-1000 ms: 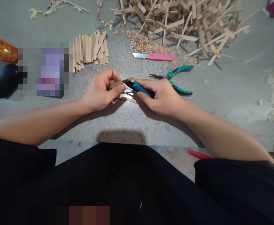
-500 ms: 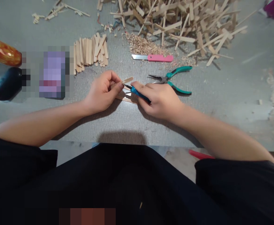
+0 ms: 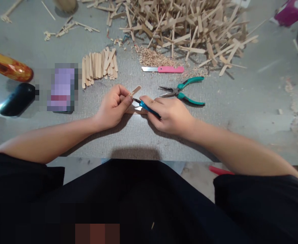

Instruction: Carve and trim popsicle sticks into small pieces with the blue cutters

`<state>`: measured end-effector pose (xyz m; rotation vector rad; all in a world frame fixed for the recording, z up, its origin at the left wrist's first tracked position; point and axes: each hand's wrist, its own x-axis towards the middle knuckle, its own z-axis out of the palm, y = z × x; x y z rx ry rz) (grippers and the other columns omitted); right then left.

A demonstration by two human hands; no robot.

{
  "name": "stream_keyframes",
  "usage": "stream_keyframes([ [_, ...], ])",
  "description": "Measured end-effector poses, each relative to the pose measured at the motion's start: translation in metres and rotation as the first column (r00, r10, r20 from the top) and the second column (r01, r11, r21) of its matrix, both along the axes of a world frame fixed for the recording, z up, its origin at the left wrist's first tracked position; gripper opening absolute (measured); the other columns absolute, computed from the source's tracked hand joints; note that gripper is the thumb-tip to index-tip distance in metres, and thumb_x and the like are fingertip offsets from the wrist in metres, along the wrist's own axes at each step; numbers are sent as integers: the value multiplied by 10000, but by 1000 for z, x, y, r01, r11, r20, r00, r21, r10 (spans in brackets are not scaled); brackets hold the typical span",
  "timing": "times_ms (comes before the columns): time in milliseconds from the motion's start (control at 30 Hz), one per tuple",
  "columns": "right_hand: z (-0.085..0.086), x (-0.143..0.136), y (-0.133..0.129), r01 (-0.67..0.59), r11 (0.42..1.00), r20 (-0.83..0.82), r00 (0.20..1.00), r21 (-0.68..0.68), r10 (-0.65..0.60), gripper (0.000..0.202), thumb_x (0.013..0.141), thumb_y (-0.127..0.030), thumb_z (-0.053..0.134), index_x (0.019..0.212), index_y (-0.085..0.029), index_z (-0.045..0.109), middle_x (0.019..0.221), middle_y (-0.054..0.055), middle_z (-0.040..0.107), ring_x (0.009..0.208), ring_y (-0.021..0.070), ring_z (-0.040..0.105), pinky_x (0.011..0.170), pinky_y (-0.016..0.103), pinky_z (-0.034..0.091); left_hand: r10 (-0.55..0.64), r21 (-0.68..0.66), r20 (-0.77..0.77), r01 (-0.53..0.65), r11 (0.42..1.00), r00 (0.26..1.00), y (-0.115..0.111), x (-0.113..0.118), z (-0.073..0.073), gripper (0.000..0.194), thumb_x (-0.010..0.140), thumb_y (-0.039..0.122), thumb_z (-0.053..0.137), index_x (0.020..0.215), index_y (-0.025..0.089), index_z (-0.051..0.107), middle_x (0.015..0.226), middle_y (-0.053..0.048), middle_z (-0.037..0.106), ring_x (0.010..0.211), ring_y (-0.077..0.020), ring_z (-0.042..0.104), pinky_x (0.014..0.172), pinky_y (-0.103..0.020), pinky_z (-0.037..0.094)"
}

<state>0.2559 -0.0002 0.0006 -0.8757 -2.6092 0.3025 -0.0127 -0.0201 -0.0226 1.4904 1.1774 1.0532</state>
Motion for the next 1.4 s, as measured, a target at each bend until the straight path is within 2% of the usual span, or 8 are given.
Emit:
stream_keyframes([
  [133, -4, 1, -1, 50, 995, 9, 999, 86, -51, 502, 1131, -341, 613, 1594, -219, 766, 911, 79, 802, 753, 257, 707, 648, 378, 459, -16, -69, 98, 23, 997, 995, 4, 0, -6, 548, 1114, 763, 757, 1000, 284, 518, 648, 81, 532, 578, -144, 515, 576, -298, 402],
  [300, -7, 0, -3, 124, 976, -45, 992, 181, -118, 499, 1137, -365, 631, 1584, -198, 772, 976, 105, 838, 819, 279, 767, 638, 378, 476, -31, -89, 172, 47, 995, 985, 7, 0, -10, 534, 1129, 734, 756, 990, 291, 491, 628, 100, 500, 547, -141, 488, 553, -296, 387],
  [600, -9, -1, -5, 135, 982, -1, 991, 136, -136, 529, 1128, -360, 628, 1620, -210, 752, 996, 104, 839, 849, 292, 770, 662, 382, 517, 12, -80, 112, -3, 997, 994, 1, 6, -1, 426, 1162, 585, 769, 975, 277, 542, 724, 57, 632, 640, -147, 595, 609, -318, 464],
  [733, -5, -1, -6, 114, 986, 33, 992, 122, -118, 520, 1134, -340, 620, 1620, -202, 745, 989, 100, 837, 851, 286, 772, 665, 376, 518, 36, 0, 35, -36, 999, 999, -1, 5, -2, 354, 1181, 492, 747, 979, 270, 561, 729, 53, 595, 690, -162, 599, 685, -332, 495],
  [900, -4, 1, -3, 29, 998, -26, 999, 58, -27, 482, 1163, -331, 592, 1588, -176, 759, 962, 99, 835, 819, 277, 772, 705, 385, 558, 34, 105, -37, -30, 994, 999, -1, 1, -3, 400, 1170, 561, 746, 942, 272, 589, 720, 35, 545, 752, -198, 614, 768, -370, 514],
  [1133, 1, 1, -1, -38, 996, -76, 997, -77, 32, 388, 1182, -383, 609, 1494, -237, 788, 903, 67, 815, 783, 265, 765, 702, 384, 562, -30, 92, -62, 36, 995, 998, -1, -1, -3, 352, 1164, 487, 749, 964, 270, 556, 733, 39, 565, 624, -161, 498, 620, -354, 422],
  [1267, 4, 0, 0, -94, 989, -133, 988, -116, 78, 303, 1183, -369, 634, 1406, -253, 803, 865, 43, 794, 739, 249, 749, 698, 379, 566, -67, 130, -42, 72, 989, 997, 0, -2, -8, 411, 1172, 571, 737, 978, 266, 540, 760, 41, 554, 662, -157, 537, 647, -338, 432],
  [1400, 2, 0, 2, -141, 984, -191, 974, -105, 119, 284, 1192, -357, 644, 1403, -253, 802, 852, 25, 790, 719, 235, 750, 697, 364, 573, -81, 166, 7, 79, 983, 997, 3, -3, -14, 563, 1153, 792, 661, 1000, 260, 557, 769, 41, 533, 665, -156, 535, 660, -329, 446],
])
